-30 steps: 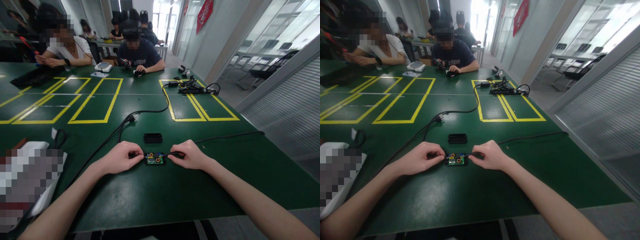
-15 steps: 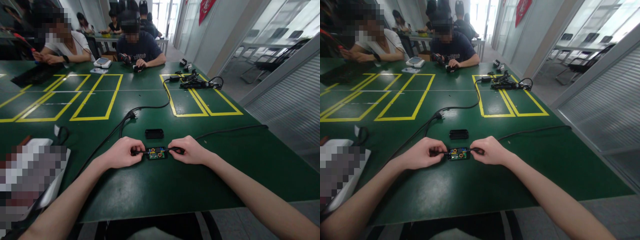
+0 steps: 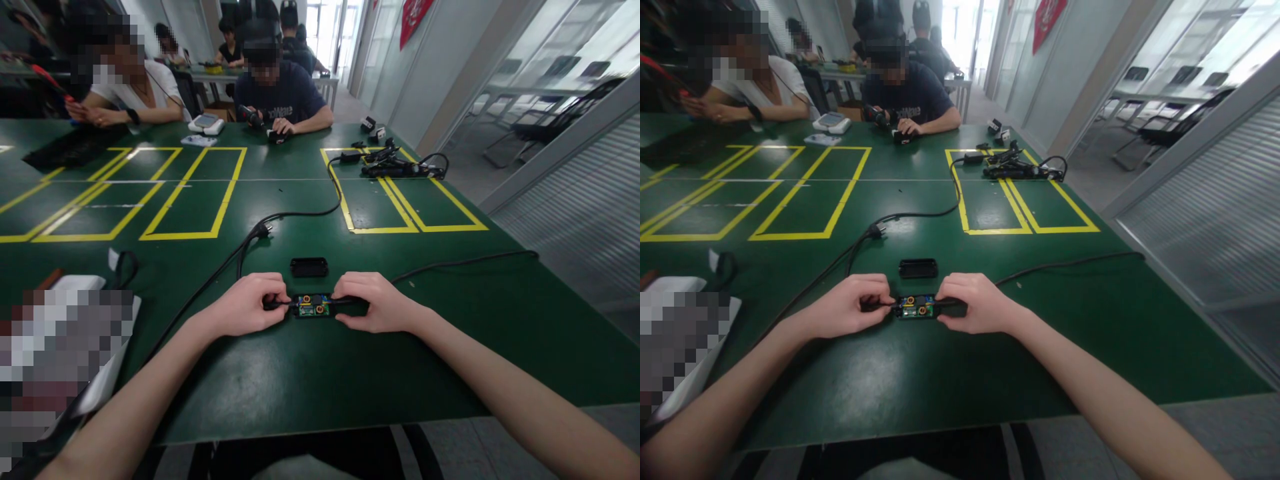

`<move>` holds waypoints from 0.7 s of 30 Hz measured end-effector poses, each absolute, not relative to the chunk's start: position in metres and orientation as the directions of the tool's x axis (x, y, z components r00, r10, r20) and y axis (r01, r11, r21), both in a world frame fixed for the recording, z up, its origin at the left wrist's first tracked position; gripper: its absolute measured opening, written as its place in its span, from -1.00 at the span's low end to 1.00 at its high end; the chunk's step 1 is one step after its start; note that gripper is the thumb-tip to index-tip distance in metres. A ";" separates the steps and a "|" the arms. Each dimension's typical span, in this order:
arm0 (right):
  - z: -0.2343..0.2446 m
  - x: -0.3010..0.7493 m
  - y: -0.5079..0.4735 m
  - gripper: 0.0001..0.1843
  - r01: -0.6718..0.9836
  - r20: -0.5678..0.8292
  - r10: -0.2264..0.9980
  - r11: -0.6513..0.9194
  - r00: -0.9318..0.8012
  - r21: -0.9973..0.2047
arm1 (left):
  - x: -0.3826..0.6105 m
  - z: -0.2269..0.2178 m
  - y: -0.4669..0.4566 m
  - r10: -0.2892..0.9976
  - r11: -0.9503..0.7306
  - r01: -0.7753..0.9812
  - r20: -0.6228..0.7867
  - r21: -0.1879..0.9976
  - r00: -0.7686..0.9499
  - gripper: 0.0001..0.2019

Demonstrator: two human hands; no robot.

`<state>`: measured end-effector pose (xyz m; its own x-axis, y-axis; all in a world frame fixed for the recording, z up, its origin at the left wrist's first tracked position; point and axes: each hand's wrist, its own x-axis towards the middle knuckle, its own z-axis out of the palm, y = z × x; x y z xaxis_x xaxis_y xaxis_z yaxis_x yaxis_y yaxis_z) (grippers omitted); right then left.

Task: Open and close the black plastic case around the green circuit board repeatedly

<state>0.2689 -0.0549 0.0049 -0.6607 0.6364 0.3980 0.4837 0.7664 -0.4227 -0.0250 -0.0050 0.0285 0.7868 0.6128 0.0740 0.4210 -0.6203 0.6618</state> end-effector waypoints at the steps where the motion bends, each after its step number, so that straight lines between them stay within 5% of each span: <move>1: 0.005 0.269 -0.055 -0.86 0.486 0.393 0.636 0.767 -0.665 -0.420 | -0.025 0.028 -0.005 0.609 -0.622 0.419 0.072 0.661 0.790 -0.86; 21: 0.005 0.267 -0.052 -0.76 0.521 0.406 0.569 0.821 -0.715 -0.235 | -0.023 0.022 -0.005 0.618 -0.717 0.482 0.141 0.504 0.773 -0.86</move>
<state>0.2672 -0.0521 0.0048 -0.7150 0.5694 0.4058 0.5206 0.8209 -0.2345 -0.0234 -0.0055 0.0218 0.7732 0.6182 0.1413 0.4815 -0.7173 0.5036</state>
